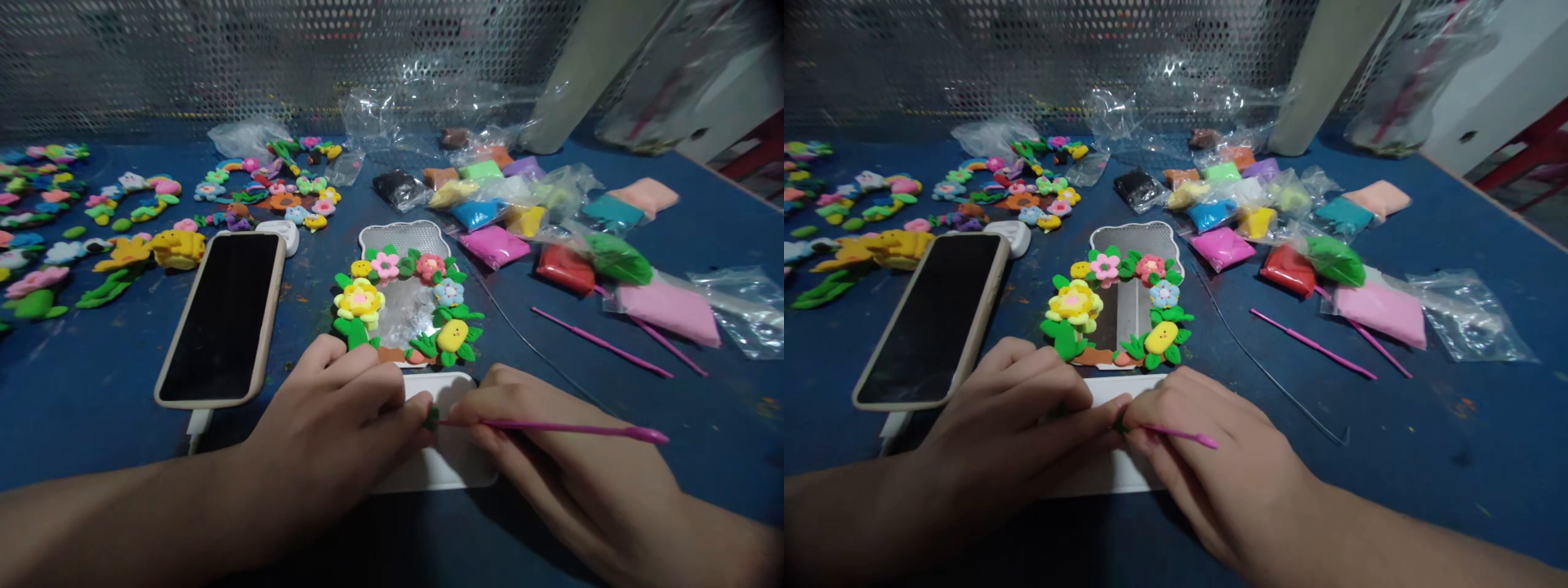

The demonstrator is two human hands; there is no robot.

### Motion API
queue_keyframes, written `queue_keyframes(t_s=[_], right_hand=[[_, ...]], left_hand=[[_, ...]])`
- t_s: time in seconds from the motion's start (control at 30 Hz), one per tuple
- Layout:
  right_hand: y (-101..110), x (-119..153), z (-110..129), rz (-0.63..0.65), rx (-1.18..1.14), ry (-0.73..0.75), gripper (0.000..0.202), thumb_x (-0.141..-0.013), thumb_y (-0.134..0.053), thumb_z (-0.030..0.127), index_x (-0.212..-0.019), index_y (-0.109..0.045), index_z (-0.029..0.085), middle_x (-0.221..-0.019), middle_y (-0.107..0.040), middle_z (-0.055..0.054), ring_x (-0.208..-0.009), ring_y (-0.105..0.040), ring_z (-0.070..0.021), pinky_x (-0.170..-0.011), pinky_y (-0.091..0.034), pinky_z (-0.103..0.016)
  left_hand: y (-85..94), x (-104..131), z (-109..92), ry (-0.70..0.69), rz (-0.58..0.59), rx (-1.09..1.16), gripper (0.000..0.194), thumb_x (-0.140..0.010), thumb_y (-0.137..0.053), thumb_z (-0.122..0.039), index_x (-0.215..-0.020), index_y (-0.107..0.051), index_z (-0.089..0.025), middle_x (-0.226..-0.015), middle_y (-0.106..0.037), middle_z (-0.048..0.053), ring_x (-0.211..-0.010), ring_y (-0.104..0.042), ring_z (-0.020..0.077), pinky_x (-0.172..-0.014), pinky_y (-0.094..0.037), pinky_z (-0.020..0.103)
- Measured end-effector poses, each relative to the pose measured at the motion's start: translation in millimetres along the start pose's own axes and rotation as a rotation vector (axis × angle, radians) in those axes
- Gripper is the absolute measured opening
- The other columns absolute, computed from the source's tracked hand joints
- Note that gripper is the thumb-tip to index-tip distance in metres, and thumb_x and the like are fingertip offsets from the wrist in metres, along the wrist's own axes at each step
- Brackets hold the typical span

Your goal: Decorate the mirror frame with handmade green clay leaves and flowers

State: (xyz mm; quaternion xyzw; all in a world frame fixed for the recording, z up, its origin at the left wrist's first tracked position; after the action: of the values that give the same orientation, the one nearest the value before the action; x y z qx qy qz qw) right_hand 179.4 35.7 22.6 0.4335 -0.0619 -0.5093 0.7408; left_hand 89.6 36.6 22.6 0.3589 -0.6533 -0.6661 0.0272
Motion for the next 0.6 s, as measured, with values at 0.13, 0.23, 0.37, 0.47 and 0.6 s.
queue_keyframes(t_s=[0.13,0.23,0.37,0.47,0.6], right_hand=[[-0.4,-0.4,0.4,-0.007,-0.013,0.023,0.019,-0.084,-0.042,0.004,-0.083,-0.057,0.016,-0.069,-0.059,0.000,-0.062,-0.054,-0.0073,-0.062,-0.046,-0.015],[-0.4,-2.1,3.0,-0.007,0.005,0.043,0.020,-0.083,-0.042,0.003,-0.082,-0.057,0.015,-0.066,-0.057,0.001,-0.060,-0.052,-0.0074,-0.062,-0.046,-0.016],[3.2,-4.2,6.3,-0.009,0.030,0.041,0.020,-0.081,-0.042,0.003,-0.080,-0.057,0.015,-0.064,-0.057,0.001,-0.060,-0.053,-0.0080,-0.060,-0.046,-0.016],[8.9,-4.9,8.7,-0.041,0.028,0.044,0.018,-0.080,-0.044,0.004,-0.080,-0.058,0.016,-0.062,-0.057,0.002,-0.058,-0.053,-0.0076,-0.057,-0.046,-0.015],[4.4,-4.2,8.3,-0.003,0.032,0.027,0.019,-0.080,-0.044,0.003,-0.082,-0.057,0.016,-0.066,-0.062,0.000,-0.060,-0.057,-0.0082,-0.059,-0.048,-0.015]], left_hand=[[1.0,-1.2,0.2,0.003,-0.013,-0.019,0.018,-0.091,-0.047,-0.023,-0.085,-0.064,-0.021,-0.062,-0.052,-0.005,-0.057,-0.040,0.0117,-0.058,-0.026,0.031],[0.7,-2.7,0.7,0.001,-0.010,-0.025,0.018,-0.091,-0.047,-0.023,-0.085,-0.064,-0.021,-0.062,-0.052,-0.006,-0.057,-0.041,0.0111,-0.057,-0.026,0.031],[1.2,-3.0,1.0,-0.009,-0.011,-0.016,0.017,-0.091,-0.047,-0.021,-0.086,-0.063,-0.020,-0.062,-0.052,-0.006,-0.056,-0.041,0.0111,-0.056,-0.026,0.031],[0.7,-1.7,1.3,-0.009,-0.008,0.012,0.015,-0.090,-0.048,-0.021,-0.088,-0.063,-0.019,-0.064,-0.054,-0.005,-0.057,-0.042,0.0116,-0.058,-0.027,0.031],[0.0,-0.8,0.7,-0.010,-0.011,0.030,0.014,-0.090,-0.050,-0.021,-0.087,-0.063,-0.018,-0.065,-0.054,-0.004,-0.059,-0.042,0.0123,-0.058,-0.027,0.031]])
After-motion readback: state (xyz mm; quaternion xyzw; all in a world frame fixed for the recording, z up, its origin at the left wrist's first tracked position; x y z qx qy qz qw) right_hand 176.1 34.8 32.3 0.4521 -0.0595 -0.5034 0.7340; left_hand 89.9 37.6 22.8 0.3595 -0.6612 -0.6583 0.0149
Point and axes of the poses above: each hand's wrist, its own x-axis away from the middle knuckle, its own y-axis out of the back of the hand, z = x × y, the point moved 9 cm from there along -x, towards the middle knuckle
